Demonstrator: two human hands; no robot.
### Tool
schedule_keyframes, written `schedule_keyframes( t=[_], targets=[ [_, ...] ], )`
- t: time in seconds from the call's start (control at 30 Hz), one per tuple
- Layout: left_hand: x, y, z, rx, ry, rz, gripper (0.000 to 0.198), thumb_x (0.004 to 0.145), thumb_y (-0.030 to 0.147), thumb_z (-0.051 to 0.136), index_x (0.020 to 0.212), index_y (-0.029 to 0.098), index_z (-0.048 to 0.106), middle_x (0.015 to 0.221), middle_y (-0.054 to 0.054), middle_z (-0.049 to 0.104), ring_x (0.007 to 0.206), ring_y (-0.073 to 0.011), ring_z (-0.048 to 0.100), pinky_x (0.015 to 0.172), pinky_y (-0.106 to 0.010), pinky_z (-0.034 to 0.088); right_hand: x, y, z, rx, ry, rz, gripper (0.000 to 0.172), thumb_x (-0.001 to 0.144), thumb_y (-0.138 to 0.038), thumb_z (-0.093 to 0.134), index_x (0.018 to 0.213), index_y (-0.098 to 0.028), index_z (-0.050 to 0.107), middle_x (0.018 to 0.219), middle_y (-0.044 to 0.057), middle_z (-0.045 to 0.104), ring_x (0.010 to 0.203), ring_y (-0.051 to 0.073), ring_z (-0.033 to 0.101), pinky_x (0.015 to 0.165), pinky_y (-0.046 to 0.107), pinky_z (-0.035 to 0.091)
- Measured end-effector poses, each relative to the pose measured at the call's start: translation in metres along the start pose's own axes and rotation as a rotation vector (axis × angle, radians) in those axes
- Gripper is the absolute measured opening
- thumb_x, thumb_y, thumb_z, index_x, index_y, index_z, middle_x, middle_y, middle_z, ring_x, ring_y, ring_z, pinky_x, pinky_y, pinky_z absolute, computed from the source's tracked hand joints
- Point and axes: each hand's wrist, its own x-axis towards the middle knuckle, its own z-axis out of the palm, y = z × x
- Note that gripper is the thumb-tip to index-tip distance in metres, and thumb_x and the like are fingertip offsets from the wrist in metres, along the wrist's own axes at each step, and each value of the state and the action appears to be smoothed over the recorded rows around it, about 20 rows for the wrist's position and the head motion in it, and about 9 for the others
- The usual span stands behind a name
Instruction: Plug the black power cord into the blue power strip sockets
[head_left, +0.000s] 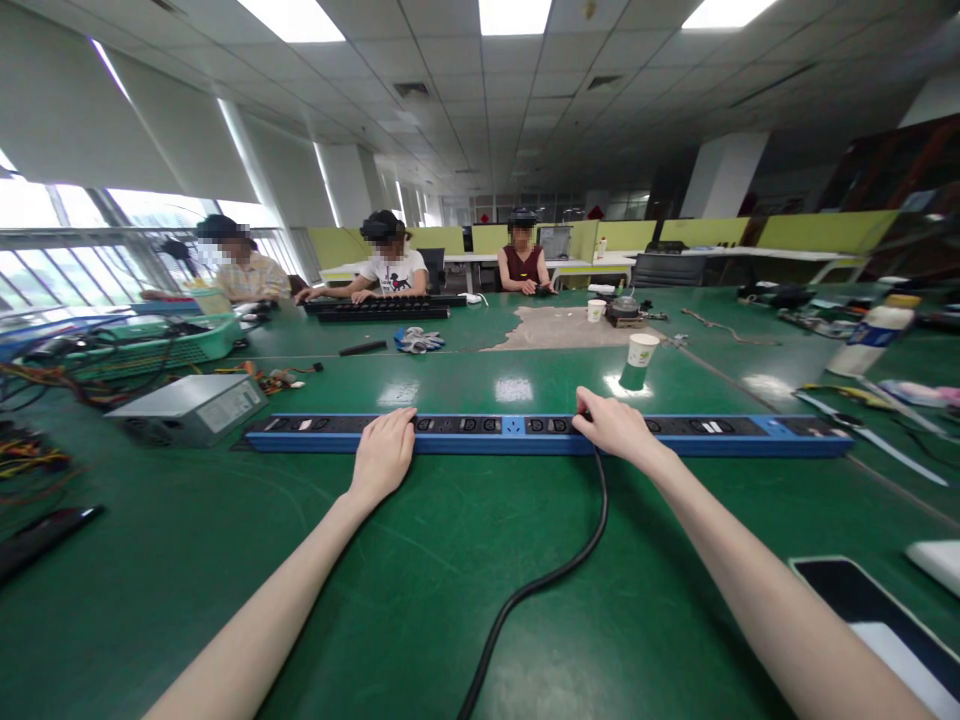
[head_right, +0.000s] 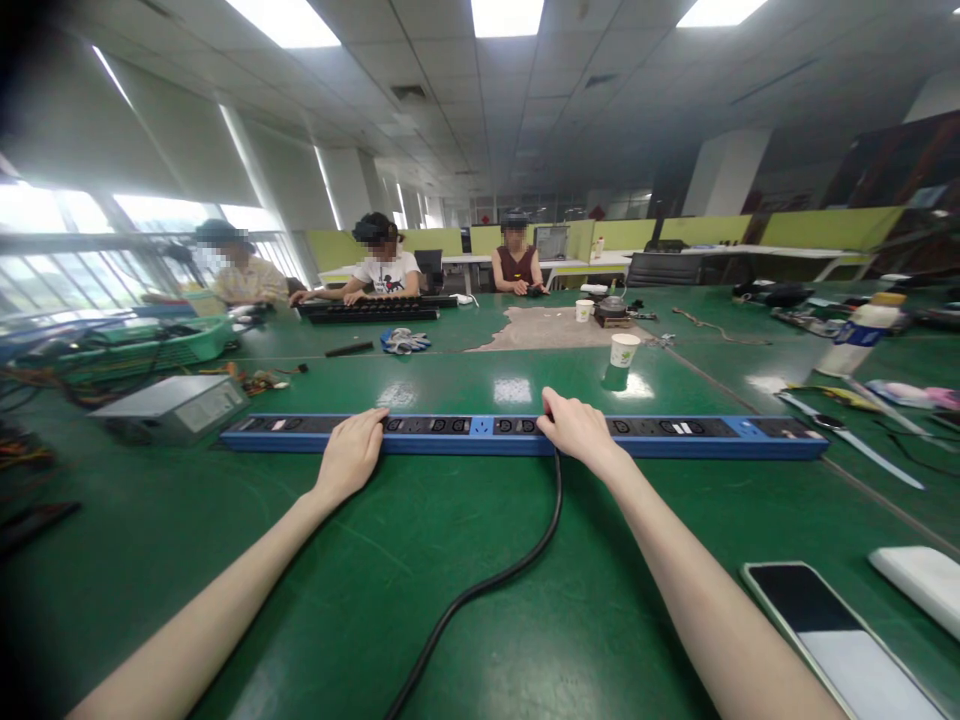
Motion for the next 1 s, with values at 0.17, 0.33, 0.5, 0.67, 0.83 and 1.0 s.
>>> schedule_keyframes(
  t=[0.17, 0.33, 0.5, 0.67, 0.83, 1.0],
  targets=[
    [0.0, 0.002, -0.001, 0.002, 0.004, -0.003, 0.044, 0.105, 0.032, 0.031, 0.138, 0.023, 0.059, 0.14, -0.008, 0.065, 0.134, -0.026, 0.056, 0.116, -0.047, 0.038, -0.001, 0.003, 0.001, 0.027, -0.02, -0.012, 0.022, 0.097, -0.04, 0.046, 0.11, -0.024, 0.055, 0.091, 0.007, 0.07, 0.081, 0.023, 0.064, 0.068, 0.028, 0.034],
    [0.0, 0.003, 0.0, 0.006, 0.006, 0.008, 0.044, 0.105, 0.032, 0.031, 0.139, 0.023, 0.058, 0.14, -0.009, 0.065, 0.134, -0.0263, 0.056, 0.116, -0.047, 0.038, 0.0, 0.006, 0.001, 0.045, -0.013, -0.015, 0.022, 0.096, -0.041, 0.047, 0.11, -0.025, 0.053, 0.091, 0.006, 0.069, 0.081, 0.023, 0.064, 0.069, 0.028, 0.035],
    [0.001, 0.009, -0.003, -0.013, 0.025, -0.008, 0.044, 0.104, 0.031, 0.031, 0.138, 0.021, 0.057, 0.14, -0.011, 0.064, 0.133, -0.0279, 0.057, 0.116, -0.05, 0.039, -0.002, 0.008, -0.002, 0.058, -0.028, -0.017, 0.025, 0.095, -0.041, 0.047, 0.111, -0.023, 0.053, 0.092, 0.007, 0.07, 0.084, 0.024, 0.065, 0.07, 0.029, 0.036],
    [0.01, 0.058, -0.015, -0.155, 0.056, 0.017, 0.041, 0.103, 0.026, 0.034, 0.138, 0.023, 0.054, 0.141, -0.01, 0.062, 0.135, -0.0286, 0.054, 0.116, -0.054, 0.039, -0.002, 0.008, -0.004, 0.063, -0.041, -0.011, 0.025, 0.096, -0.042, 0.048, 0.111, -0.023, 0.053, 0.093, 0.008, 0.07, 0.086, 0.026, 0.067, 0.07, 0.029, 0.036],
    [0.03, 0.147, -0.002, -0.233, 0.038, 0.125, 0.042, 0.103, 0.02, 0.037, 0.142, 0.028, 0.05, 0.145, -0.005, 0.059, 0.139, -0.0224, 0.051, 0.119, -0.045, 0.039, -0.002, 0.007, -0.003, 0.054, -0.036, 0.006, 0.024, 0.096, -0.041, 0.048, 0.111, -0.023, 0.052, 0.094, 0.008, 0.07, 0.086, 0.025, 0.067, 0.071, 0.03, 0.037],
    [0.037, 0.204, 0.022, -0.389, 0.031, 0.204, 0.045, 0.098, 0.014, 0.041, 0.141, 0.023, 0.052, 0.137, -0.012, 0.063, 0.134, -0.0278, 0.054, 0.114, -0.05, 0.042, -0.004, 0.007, -0.002, 0.057, -0.018, -0.006, 0.023, 0.095, -0.041, 0.049, 0.111, -0.024, 0.052, 0.094, 0.007, 0.071, 0.085, 0.024, 0.066, 0.071, 0.029, 0.036]
  ],
)
